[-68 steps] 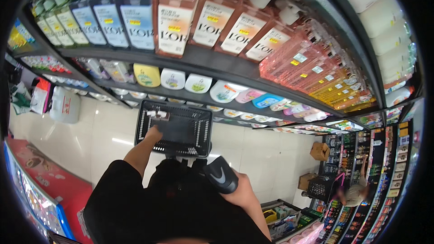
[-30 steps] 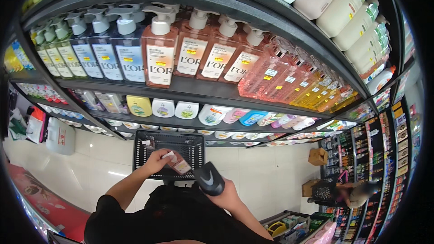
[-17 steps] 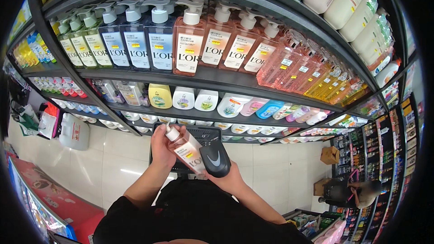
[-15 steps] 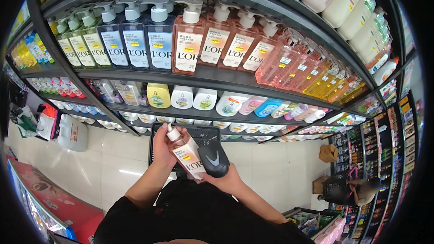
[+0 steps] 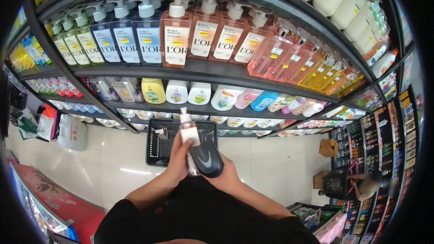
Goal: Scanning various toiletries and coffee syrups and placing them into a shopping basket.
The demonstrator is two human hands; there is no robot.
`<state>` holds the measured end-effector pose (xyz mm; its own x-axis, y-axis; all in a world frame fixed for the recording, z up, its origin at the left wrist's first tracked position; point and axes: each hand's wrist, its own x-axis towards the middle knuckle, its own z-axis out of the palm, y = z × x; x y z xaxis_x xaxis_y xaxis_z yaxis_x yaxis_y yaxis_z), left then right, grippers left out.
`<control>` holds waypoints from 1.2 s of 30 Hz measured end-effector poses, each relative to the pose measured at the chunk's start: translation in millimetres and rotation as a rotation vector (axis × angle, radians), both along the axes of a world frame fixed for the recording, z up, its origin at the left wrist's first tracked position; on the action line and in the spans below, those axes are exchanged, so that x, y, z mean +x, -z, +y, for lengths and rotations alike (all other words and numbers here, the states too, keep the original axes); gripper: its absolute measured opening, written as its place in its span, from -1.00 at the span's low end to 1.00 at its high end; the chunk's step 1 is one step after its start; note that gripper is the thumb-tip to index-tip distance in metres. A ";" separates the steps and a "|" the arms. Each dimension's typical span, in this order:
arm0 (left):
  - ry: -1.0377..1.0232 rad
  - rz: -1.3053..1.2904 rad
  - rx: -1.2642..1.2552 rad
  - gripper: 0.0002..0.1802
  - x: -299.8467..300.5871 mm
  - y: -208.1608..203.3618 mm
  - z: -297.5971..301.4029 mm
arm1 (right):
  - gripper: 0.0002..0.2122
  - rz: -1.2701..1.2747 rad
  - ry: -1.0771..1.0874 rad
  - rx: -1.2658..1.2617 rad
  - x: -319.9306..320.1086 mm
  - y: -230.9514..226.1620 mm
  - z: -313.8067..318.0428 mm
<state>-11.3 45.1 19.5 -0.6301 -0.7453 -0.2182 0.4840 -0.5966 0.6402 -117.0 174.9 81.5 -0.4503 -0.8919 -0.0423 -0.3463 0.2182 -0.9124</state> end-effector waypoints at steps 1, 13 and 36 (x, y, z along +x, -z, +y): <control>0.110 -0.013 0.083 -0.35 3.3 6.2 -1.7 | -0.47 0.020 -0.065 -0.044 -4.0 1.4 4.0; 0.265 0.109 0.278 -0.21 6.1 -23.3 -16.2 | -0.48 -0.160 -0.541 -0.036 -59.6 -15.7 30.3; 0.283 0.282 0.158 -0.20 -8.3 -28.5 15.3 | -0.57 -0.226 -0.584 -0.106 -95.8 -7.4 73.3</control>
